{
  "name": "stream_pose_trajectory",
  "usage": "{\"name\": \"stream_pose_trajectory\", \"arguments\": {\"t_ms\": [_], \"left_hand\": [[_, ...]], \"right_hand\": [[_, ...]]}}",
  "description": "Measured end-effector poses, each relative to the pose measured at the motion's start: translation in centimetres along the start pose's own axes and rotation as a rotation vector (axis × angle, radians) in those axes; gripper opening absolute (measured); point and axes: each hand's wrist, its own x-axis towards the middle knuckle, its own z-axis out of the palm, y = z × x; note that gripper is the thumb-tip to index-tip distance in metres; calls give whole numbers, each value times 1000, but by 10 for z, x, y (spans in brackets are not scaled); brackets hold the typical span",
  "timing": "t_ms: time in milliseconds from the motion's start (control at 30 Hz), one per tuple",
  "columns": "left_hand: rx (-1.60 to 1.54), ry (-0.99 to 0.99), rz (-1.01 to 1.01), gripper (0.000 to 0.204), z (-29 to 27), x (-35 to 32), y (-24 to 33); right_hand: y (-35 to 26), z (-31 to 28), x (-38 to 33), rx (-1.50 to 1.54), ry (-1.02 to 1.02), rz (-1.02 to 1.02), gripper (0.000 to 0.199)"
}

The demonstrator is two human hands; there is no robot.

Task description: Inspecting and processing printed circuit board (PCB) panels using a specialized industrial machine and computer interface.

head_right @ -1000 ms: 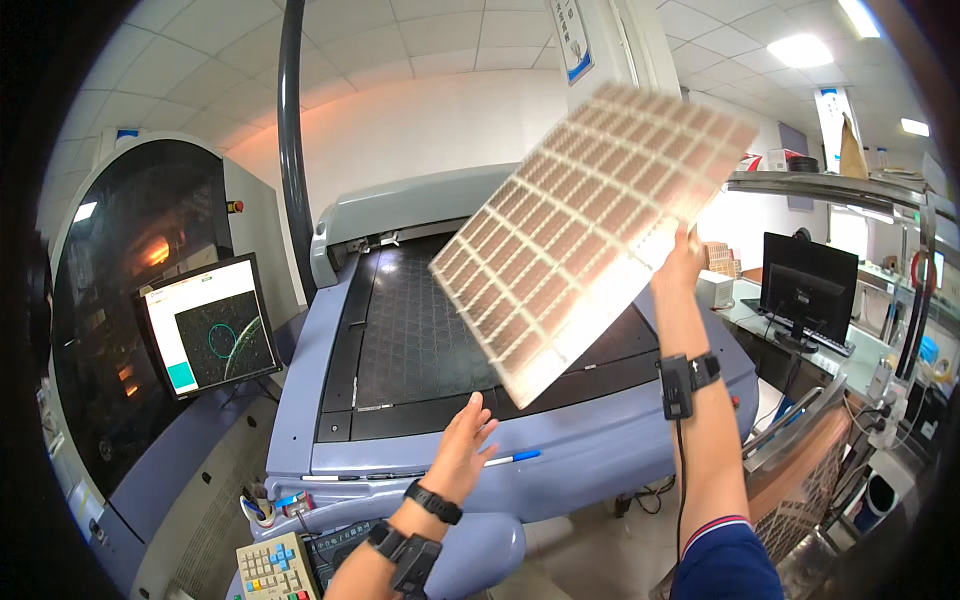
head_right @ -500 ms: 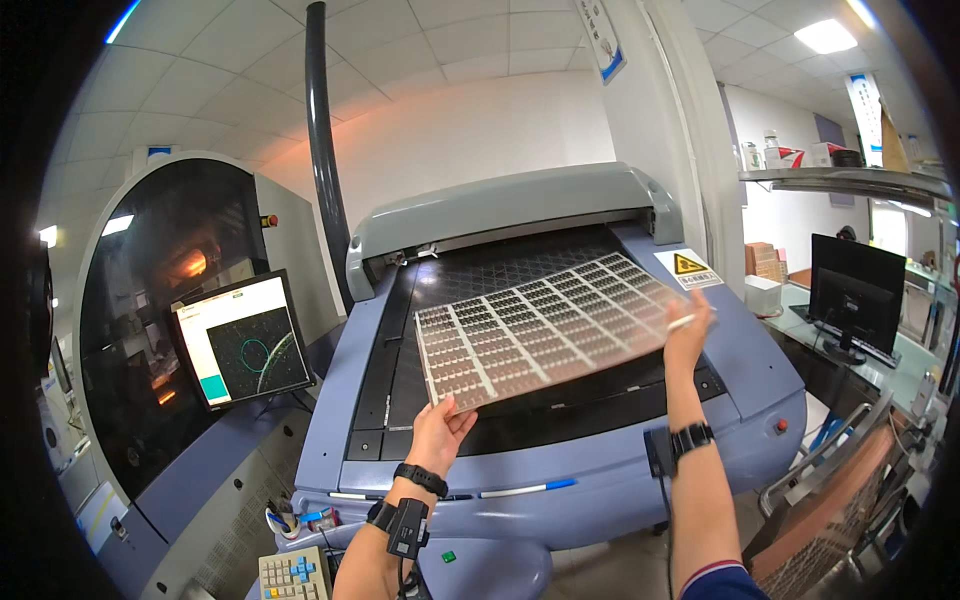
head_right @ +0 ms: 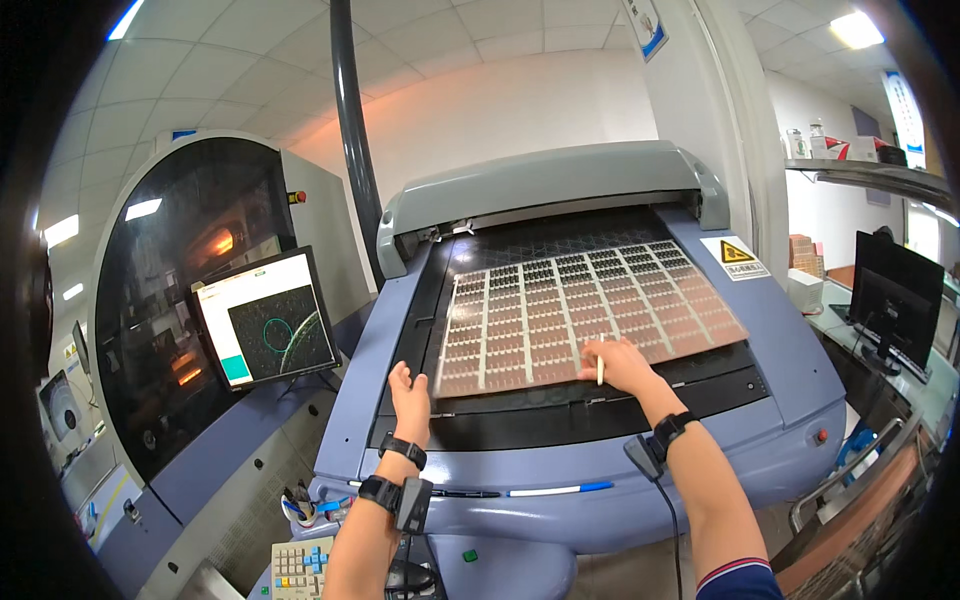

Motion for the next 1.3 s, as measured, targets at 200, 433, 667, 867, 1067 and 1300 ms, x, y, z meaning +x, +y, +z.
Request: {"name": "stream_pose_trajectory", "arguments": {"t_ms": [200,433,667,867,1067,1300], "left_hand": [[492,-793,511,27,-3,-69,21],[842,-740,627,35,10,-76,11],[1153,-730,477,49,-11,-61,-4],[1154,-773,630,56,-4,-67,-9],[1180,-816,518,60,-20,-54,-7],[1086,-843,302,54,-26,-60,37]], "right_hand": [[23,28,1,75,-22,164,42],[-6,28,-1,185,-107,154,38],[-25,16,-6,123,-213,124,44],[4,27,-23,35,-42,-33,38],[-22,36,-28,189,-127,-124,32],[-68,22,-60,173,-107,-18,34]]}}
